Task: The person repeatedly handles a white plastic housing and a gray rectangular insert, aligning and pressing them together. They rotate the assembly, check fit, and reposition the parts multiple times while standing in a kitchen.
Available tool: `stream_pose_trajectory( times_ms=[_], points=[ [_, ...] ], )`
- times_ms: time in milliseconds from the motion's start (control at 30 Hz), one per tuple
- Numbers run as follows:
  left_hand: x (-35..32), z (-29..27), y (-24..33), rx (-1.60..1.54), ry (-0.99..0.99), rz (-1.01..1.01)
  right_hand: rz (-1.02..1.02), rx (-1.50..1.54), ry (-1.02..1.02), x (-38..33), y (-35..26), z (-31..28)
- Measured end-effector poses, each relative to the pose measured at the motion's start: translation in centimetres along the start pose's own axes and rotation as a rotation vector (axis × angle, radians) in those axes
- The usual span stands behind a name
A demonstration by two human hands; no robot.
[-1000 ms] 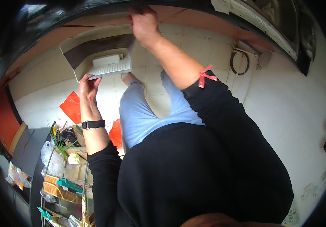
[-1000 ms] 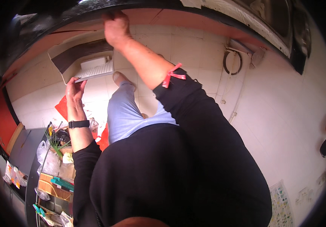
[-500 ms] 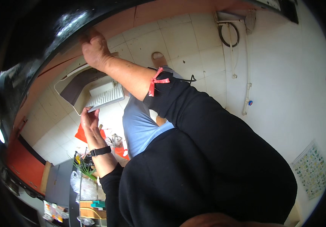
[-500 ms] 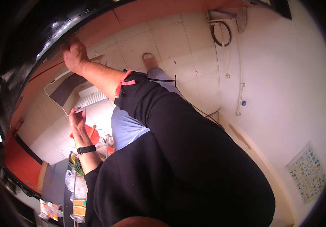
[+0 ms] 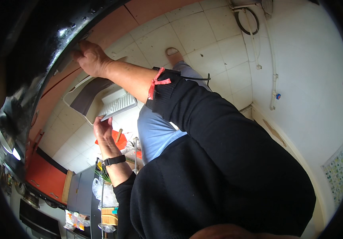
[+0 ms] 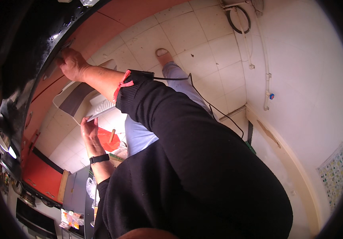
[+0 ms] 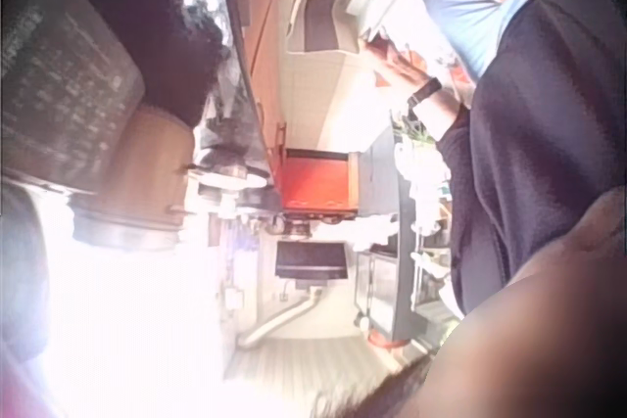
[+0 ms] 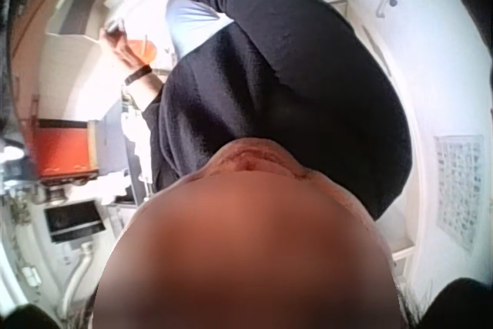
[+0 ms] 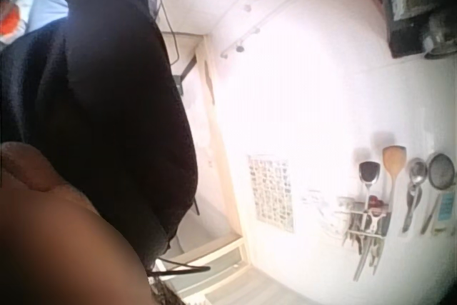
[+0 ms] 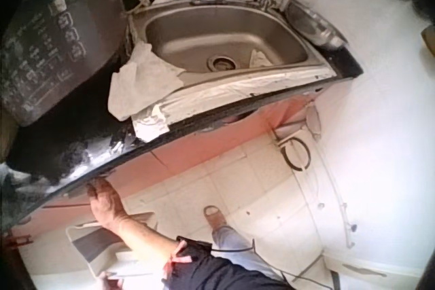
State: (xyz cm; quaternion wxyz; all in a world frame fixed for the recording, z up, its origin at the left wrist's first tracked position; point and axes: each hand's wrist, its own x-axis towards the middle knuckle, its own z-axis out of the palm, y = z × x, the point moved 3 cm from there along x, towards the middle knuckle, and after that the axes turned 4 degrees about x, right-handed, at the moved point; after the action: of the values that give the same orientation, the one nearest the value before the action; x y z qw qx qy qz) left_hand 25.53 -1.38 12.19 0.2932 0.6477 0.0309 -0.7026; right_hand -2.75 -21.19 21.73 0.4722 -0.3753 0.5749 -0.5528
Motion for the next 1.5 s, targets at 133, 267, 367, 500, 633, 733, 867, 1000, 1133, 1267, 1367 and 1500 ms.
stream_pose_trajectory(
  times_ms=[133,267,367,500,633,733,867,1000,1133,1267,1367,1500],
  points=[
    [-0.5,0.6,-0.2,0.01,0.018,-0.009,-0.046,-0.015,0.005,-0.2,-0.1,-0.1],
    [-1.4,1.6,-0.7,-0.011,0.074,0.032,0.087,0.075,0.16,0.5,-0.1,-0.2],
    [-1.9,2.4,-0.8,-0.021,0.078,0.035,0.158,-0.09,0.144,1.1,-0.6,-0.3],
    [-2.6,3.2,-1.6,-0.04,0.089,0.029,0.232,-0.119,0.108,0.7,-0.4,-1.4],
    [-3.3,4.0,-2.7,-0.067,0.068,-0.007,0.295,-0.314,0.117,1.4,0.9,-3.0],
    [-4.0,4.9,-2.5,-0.088,0.081,0.029,0.322,-0.146,0.024,2.3,1.2,-3.7],
    [-5.5,6.4,-1.9,-0.111,0.053,0.061,0.421,-0.103,-0.1,2.5,0.0,-5.3],
    [-6.7,7.3,-1.4,-0.138,0.03,0.09,0.418,-0.202,-0.195,3.4,-0.9,-5.4],
    [-7.2,7.5,-1.8,-0.175,0.043,0.089,0.423,-0.157,-0.196,4.2,-0.9,-5.9],
    [-7.0,7.4,-2.2,-0.224,-0.029,0.101,0.444,-0.006,-0.183,3.8,-1.8,-7.0],
    [-7.0,7.2,-2.5,-0.254,-0.008,0.112,0.402,0.03,-0.212,3.6,-3.3,-6.3],
    [-7.7,6.9,-2.4,-0.252,0.022,0.123,0.376,0.076,-0.319,2.0,-5.2,-5.2]
  ],
)
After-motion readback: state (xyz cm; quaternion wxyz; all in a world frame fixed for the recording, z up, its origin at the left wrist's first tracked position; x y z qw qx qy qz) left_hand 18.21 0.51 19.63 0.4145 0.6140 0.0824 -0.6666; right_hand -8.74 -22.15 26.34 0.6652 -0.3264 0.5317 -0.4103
